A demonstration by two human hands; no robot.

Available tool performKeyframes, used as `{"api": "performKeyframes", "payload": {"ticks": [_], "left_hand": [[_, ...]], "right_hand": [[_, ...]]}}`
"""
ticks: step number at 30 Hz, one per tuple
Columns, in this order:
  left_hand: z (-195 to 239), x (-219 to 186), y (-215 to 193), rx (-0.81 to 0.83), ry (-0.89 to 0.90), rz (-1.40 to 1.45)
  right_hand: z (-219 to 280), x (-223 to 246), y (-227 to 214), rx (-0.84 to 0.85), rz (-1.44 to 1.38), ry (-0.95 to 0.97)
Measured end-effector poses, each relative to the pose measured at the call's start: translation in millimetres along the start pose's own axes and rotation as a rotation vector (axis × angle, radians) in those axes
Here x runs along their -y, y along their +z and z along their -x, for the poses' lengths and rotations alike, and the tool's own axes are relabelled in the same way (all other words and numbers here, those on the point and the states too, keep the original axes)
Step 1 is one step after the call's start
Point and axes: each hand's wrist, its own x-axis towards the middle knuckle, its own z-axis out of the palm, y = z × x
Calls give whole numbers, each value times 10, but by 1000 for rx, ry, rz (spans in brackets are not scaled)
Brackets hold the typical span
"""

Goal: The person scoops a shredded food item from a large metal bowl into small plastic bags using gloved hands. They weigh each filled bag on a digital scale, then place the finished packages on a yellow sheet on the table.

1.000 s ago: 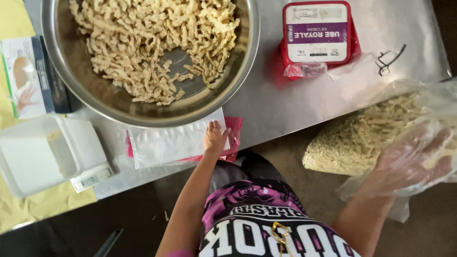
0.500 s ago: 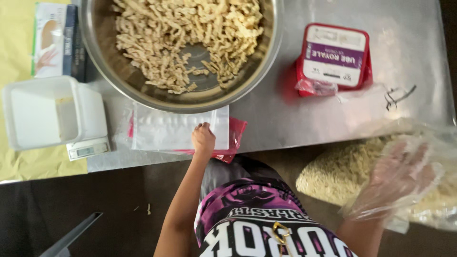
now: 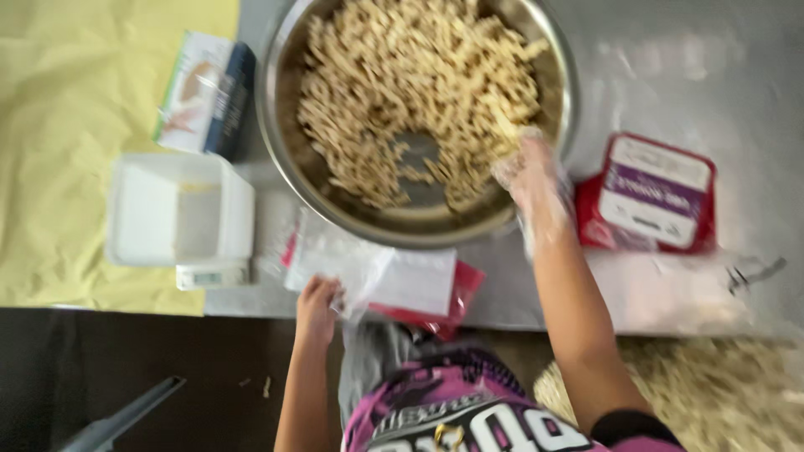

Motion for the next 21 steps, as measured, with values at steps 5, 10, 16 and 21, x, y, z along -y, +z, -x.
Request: {"api": "performKeyframes", "payload": {"ticks": [5, 10, 16, 21], "left_hand": [[443, -376, -789, -143, 288, -500], [617, -573, -1270, -141, -117, -550], [513, -522, -1190, 16, 107, -754], [467, -618, -1147, 94, 152, -824]], "right_hand": [[-1041, -322, 539, -212, 200, -183], [-1543, -759, 732, -332, 289, -204], [-2049, -1549, 1223, -345, 324, -72], [-2138, -2038, 1526, -293, 259, -21]]}}
